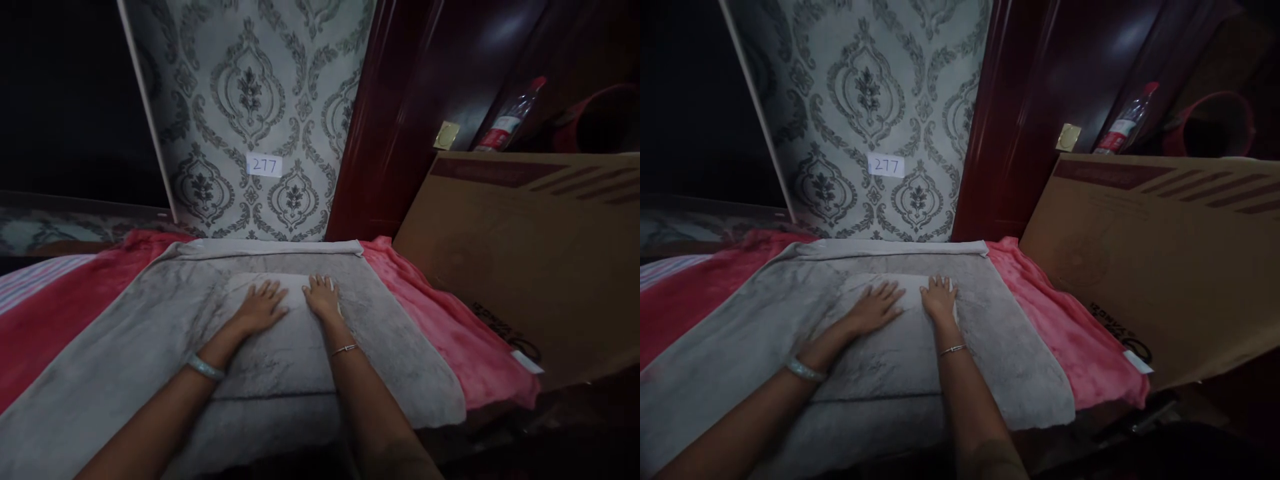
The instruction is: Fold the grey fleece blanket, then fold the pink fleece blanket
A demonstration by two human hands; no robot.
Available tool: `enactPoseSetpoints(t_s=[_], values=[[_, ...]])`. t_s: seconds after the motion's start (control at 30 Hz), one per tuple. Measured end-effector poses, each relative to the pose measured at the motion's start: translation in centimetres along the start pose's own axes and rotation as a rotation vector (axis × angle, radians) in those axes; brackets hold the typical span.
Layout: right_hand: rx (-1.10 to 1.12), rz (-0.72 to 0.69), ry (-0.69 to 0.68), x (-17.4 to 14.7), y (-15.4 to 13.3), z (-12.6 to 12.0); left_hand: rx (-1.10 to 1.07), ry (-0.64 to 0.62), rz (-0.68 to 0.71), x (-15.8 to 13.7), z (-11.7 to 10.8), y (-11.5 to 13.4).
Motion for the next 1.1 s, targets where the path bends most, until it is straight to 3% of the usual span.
enactPoseSetpoints(t_s=[0.1, 0.2, 0.27, 0.37, 0.47, 0.57, 0.67, 0.9, 1.0, 1.1], values=[[-0.013, 0.002, 0.022, -0.2, 0.2, -0.1, -0.110, -0.110, 0.280, -2.3, 2.0, 3.6], [-0.015, 0.016, 0.039, -0.3, -0.1, -0.5, -0.322, -0.156, 0.450, -4.4, 1.3, 4.1], [-0.011, 0.022, 0.078, -0.7, -1.2, -1.0, -0.346, -0.009, 0.340, -4.5, -0.7, 1.8], [0.013, -0.137, 0.151, -2.1, -5.0, -1.3, -0.114, 0.236, -0.020, -4.3, -3.4, -3.3], [0.038, -0.421, 0.134, -4.0, -9.2, -0.5, 0.034, 0.202, -0.248, -4.6, -3.5, -6.4], [0.037, -0.504, 0.079, -5.1, -10.1, 0.3, 0.048, 0.152, -0.278, -5.1, -2.6, -7.0], [0.027, -0.413, 0.024, -4.9, -7.4, 0.5, 0.050, 0.163, -0.271, -5.4, -2.3, -6.9], [0.007, -0.146, -0.047, -5.3, 2.7, 0.9, 0.023, 0.264, -0.186, -5.0, -2.3, -7.9], [0.066, -0.041, -0.006, -6.2, 4.9, 1.7, 0.015, 0.376, -0.162, -5.4, -2.6, -8.3], [0.135, -0.018, 0.113, -6.7, 5.6, 2.5, -0.022, 0.484, -0.263, -6.2, -3.3, -8.9]])
Point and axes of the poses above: each hand's wrist, its own x-axis towards the middle knuckle, its own z-axis out of the palm, y = z × x, the point moved 4 cm from there along x, towards the middle knuckle, and after that the axes turned 12 degrees about -x, right-handed, at the moved point
